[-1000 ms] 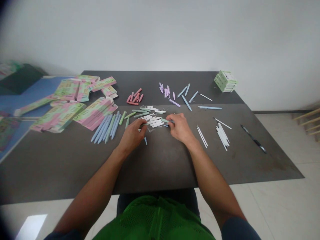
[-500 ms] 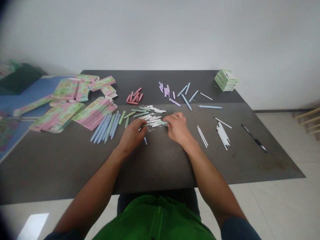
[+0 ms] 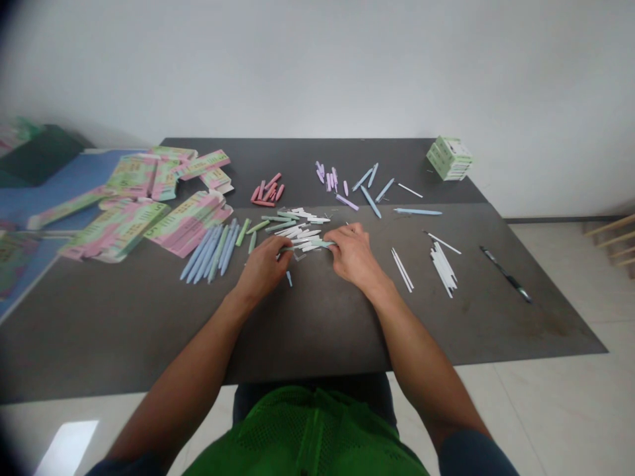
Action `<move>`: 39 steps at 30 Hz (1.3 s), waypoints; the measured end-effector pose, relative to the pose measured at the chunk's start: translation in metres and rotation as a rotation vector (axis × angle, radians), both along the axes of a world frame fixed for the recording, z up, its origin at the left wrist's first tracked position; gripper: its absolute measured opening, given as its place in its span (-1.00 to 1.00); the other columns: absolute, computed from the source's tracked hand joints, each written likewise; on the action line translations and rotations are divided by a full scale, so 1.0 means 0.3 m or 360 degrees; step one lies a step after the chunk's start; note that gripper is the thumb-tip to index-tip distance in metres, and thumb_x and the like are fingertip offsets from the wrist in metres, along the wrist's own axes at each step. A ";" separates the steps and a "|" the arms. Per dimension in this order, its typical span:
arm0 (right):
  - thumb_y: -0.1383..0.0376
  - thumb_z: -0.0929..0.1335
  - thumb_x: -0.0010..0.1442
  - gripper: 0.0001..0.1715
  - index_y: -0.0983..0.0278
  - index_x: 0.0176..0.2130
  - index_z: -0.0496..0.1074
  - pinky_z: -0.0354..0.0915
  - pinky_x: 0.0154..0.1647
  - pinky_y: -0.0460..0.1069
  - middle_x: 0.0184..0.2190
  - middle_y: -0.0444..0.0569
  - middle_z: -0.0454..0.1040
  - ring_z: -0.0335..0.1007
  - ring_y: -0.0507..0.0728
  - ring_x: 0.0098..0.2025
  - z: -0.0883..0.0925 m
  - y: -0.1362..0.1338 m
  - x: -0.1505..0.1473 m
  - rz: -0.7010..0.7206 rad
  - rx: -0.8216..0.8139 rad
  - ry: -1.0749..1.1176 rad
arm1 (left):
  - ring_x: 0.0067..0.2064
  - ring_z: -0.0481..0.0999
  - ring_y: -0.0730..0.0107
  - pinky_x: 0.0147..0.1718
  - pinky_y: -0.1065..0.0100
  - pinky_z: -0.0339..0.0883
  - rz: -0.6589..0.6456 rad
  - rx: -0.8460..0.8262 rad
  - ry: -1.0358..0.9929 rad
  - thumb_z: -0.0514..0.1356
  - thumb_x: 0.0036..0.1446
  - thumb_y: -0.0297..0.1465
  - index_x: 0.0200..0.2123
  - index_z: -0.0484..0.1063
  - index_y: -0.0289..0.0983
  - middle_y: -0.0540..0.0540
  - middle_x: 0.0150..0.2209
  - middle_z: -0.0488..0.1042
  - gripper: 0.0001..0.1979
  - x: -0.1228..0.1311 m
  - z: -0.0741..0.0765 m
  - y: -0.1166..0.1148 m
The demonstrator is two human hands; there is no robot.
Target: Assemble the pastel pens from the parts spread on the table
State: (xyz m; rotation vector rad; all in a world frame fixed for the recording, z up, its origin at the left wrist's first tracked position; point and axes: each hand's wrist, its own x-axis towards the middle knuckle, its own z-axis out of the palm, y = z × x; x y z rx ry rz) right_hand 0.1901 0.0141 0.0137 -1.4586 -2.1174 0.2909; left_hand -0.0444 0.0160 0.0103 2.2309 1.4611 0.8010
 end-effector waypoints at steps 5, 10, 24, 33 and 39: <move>0.39 0.32 0.26 -0.73 0.17 -0.10 0.55 0.10 -0.05 0.19 -0.10 0.05 0.56 0.23 0.31 0.02 0.003 -0.020 -0.031 0.0093 0.0043 -0.0047 | -0.01 0.51 0.15 0.07 0.16 0.36 -0.0064 -0.0043 0.0003 0.14 0.22 -0.47 -0.16 0.47 -0.25 -0.18 -0.10 0.56 -0.84 0.009 -0.009 -0.002; 0.39 0.31 0.27 -0.70 0.18 -0.07 0.57 0.13 0.02 0.20 -0.07 0.05 0.56 0.27 0.29 0.01 -0.002 -0.028 -0.063 0.0208 0.0049 0.0018 | -0.05 0.54 0.18 0.05 0.20 0.37 -0.0056 -0.0085 -0.0020 0.17 0.22 -0.45 -0.16 0.49 -0.24 -0.14 -0.13 0.59 -0.86 0.014 -0.010 -0.008; 0.32 0.42 0.17 -0.78 0.17 -0.13 0.51 0.37 -0.01 0.11 -0.16 -0.05 0.61 0.52 0.18 -0.12 0.021 -0.016 -0.055 0.0060 -0.0361 0.0704 | -0.07 0.61 0.25 0.04 0.26 0.41 0.0024 -0.0249 -0.0288 0.24 0.17 -0.44 -0.06 0.55 -0.20 -0.08 -0.12 0.64 -0.74 0.017 0.009 -0.018; 0.11 0.54 0.02 -0.57 0.21 -0.17 0.44 0.29 -0.34 -0.04 -0.32 -0.10 0.58 0.45 0.09 -0.35 0.009 -0.001 -0.053 -0.0062 -0.0651 0.1237 | -0.05 0.61 0.20 0.06 0.26 0.39 -0.0077 -0.0293 -0.0303 0.21 0.20 -0.37 -0.09 0.63 -0.18 -0.06 -0.10 0.66 -0.75 0.009 0.024 -0.018; -0.09 0.49 0.05 -0.54 0.21 -0.29 0.48 0.00 -0.58 -0.07 -0.58 -0.21 0.38 0.14 0.00 -0.58 0.008 -0.007 -0.072 -0.0217 -0.0682 0.1363 | -0.22 0.61 0.26 -0.13 0.31 0.43 -0.0172 -0.0463 -0.0389 0.18 0.21 -0.35 -0.16 0.62 -0.21 -0.03 -0.27 0.66 -0.77 0.026 0.024 -0.023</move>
